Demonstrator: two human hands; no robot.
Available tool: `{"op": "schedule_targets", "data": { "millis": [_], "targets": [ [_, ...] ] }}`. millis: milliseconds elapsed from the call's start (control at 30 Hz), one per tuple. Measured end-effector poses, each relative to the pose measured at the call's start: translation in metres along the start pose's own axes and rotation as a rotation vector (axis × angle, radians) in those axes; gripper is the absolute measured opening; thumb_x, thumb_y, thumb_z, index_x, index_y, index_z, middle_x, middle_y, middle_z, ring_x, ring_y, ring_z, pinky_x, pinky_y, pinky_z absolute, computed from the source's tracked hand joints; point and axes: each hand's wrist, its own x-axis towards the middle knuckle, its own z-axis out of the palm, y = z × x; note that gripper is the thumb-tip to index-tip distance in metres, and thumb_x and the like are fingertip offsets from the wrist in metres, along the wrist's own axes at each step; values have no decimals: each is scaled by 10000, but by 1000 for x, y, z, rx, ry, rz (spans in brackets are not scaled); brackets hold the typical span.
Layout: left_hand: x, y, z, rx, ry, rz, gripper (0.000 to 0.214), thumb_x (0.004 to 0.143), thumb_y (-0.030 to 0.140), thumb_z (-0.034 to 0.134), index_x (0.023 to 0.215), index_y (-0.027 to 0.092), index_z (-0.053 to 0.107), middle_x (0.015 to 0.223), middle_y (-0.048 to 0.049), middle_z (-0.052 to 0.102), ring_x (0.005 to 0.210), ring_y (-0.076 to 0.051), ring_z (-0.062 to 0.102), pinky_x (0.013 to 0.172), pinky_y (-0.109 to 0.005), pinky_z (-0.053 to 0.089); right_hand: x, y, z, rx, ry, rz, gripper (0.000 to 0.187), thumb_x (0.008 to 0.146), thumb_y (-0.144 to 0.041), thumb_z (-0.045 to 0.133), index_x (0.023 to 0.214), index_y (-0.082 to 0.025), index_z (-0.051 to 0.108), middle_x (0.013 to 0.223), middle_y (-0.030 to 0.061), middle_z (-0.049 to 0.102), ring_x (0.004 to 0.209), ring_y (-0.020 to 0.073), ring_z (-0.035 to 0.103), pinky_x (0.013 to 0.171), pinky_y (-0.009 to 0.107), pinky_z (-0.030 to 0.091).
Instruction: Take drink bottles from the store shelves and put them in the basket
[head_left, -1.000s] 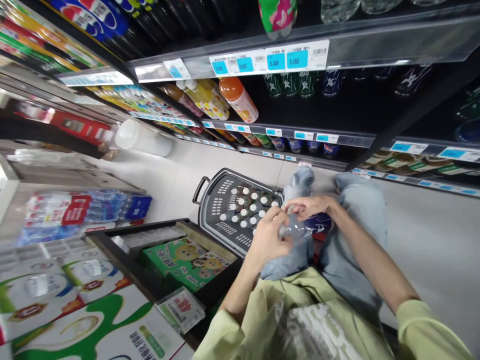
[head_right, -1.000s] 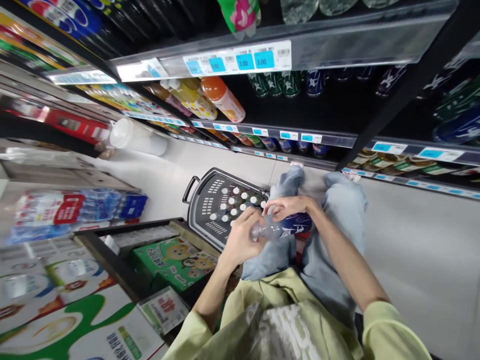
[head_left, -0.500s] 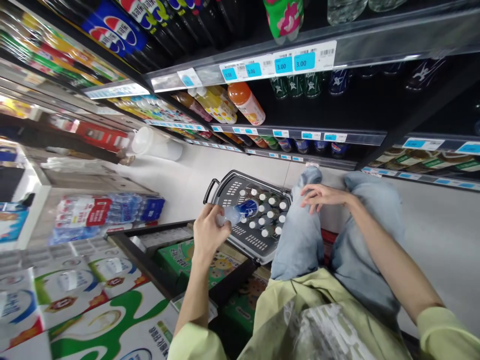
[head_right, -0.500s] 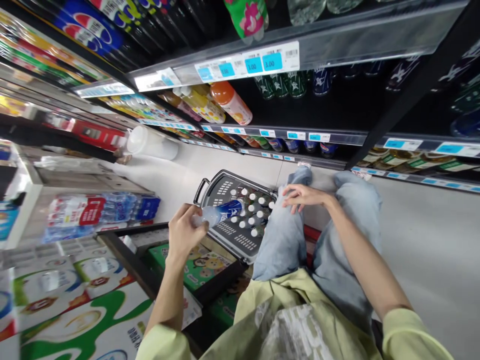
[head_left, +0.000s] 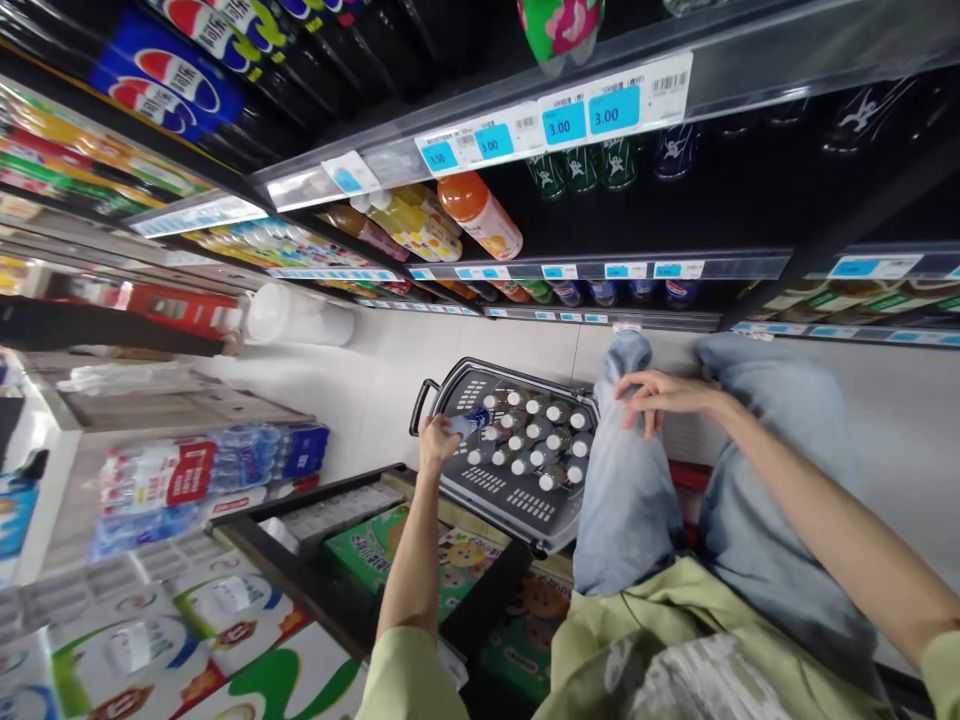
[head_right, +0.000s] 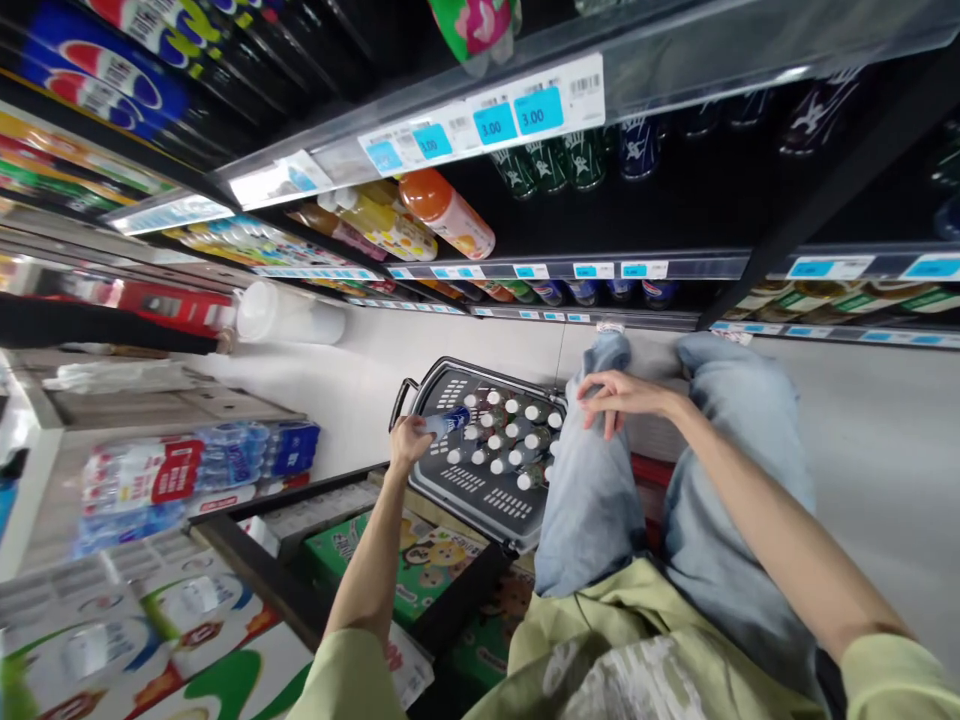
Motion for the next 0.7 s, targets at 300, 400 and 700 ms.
{"op": "schedule_targets", "data": {
  "millis": [300, 400, 700],
  "targets": [
    [23, -10, 49, 42, -111, 81, 268, 671, 225, 705, 932, 168, 687, 1005, -95, 671, 963, -279, 687, 896, -343, 551, 4, -5, 2, 43, 51, 46, 640, 846, -683, 788, 1181, -174, 589, 930, 136, 831, 508, 182, 730, 453, 226, 514],
    [21, -12, 64, 45, -132, 92, 307, 690, 186, 669, 993, 155, 705, 1037, -103, 684, 975, -286, 693, 882, -338, 551, 5, -4, 1, 72, 53, 44, 627, 853, -672, 791, 1174, -175, 584, 925, 138, 832, 512, 182, 734, 443, 220, 515],
    [43, -2, 103, 69, -189, 35, 398, 767, 98, 558, 1110, 96, 760, 1112, -179, 768, 1126, -318, 725, 1031, -375, 539, 6, 1, 1, 162, 96, 52, 661, 830, -673, 807, 1182, -163, 577, 871, 125, 827, 501, 181, 732, 419, 204, 507]
  ]
}}
